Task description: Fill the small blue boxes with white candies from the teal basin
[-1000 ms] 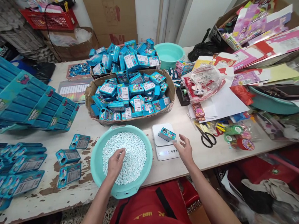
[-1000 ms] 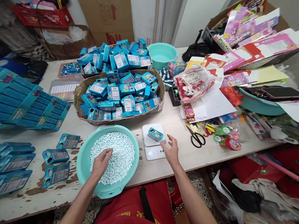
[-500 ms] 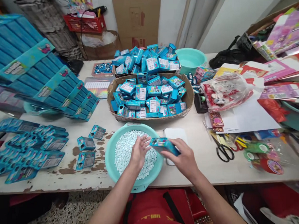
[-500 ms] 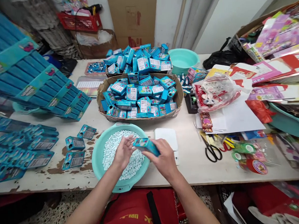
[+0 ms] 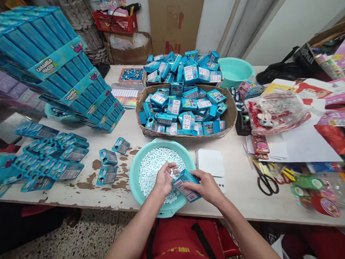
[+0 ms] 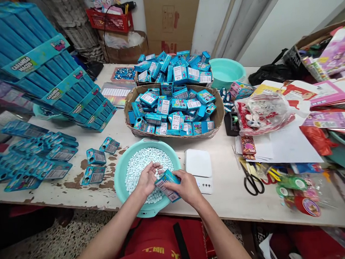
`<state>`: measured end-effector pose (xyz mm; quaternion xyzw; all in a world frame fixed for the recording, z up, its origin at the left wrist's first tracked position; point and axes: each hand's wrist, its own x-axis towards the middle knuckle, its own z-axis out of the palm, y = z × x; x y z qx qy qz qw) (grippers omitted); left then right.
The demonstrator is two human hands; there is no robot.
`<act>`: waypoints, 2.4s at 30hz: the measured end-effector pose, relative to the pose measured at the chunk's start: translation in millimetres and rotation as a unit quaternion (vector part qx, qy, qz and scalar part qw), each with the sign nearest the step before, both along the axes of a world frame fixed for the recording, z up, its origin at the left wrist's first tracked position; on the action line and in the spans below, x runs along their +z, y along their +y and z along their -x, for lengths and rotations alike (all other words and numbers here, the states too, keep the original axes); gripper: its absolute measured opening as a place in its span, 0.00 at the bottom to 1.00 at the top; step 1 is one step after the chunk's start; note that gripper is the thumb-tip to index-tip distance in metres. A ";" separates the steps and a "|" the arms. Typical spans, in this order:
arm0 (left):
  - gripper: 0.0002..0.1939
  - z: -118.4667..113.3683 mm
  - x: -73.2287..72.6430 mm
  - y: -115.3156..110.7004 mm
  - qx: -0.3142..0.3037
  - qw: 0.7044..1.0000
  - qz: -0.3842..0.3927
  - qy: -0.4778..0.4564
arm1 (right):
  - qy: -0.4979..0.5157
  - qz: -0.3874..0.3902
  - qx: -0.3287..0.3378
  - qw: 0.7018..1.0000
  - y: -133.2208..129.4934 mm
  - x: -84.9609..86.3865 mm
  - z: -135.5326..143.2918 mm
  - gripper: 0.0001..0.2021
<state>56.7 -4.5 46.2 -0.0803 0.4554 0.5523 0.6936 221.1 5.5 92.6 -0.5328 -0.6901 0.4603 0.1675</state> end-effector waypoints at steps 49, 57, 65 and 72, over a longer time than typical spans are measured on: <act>0.22 37.5 -17.3 13.3 -0.369 0.691 -0.086 0.616 | 0.113 0.008 -0.526 0.843 -5.7 -102.0 -127.5 0.27; 0.18 27.0 -11.3 23.7 -0.370 0.683 -0.088 0.624 | 0.089 0.025 -0.543 0.834 -36.0 -107.7 -151.2 0.24; 0.18 7.4 8.2 43.6 -0.331 0.682 -0.150 0.635 | 0.101 0.039 -0.562 0.820 -59.1 -111.3 -158.6 0.21; 0.14 -33.1 21.8 63.1 -0.346 0.663 -0.230 0.623 | 0.098 0.035 -0.573 0.813 -77.6 -114.7 -169.2 0.19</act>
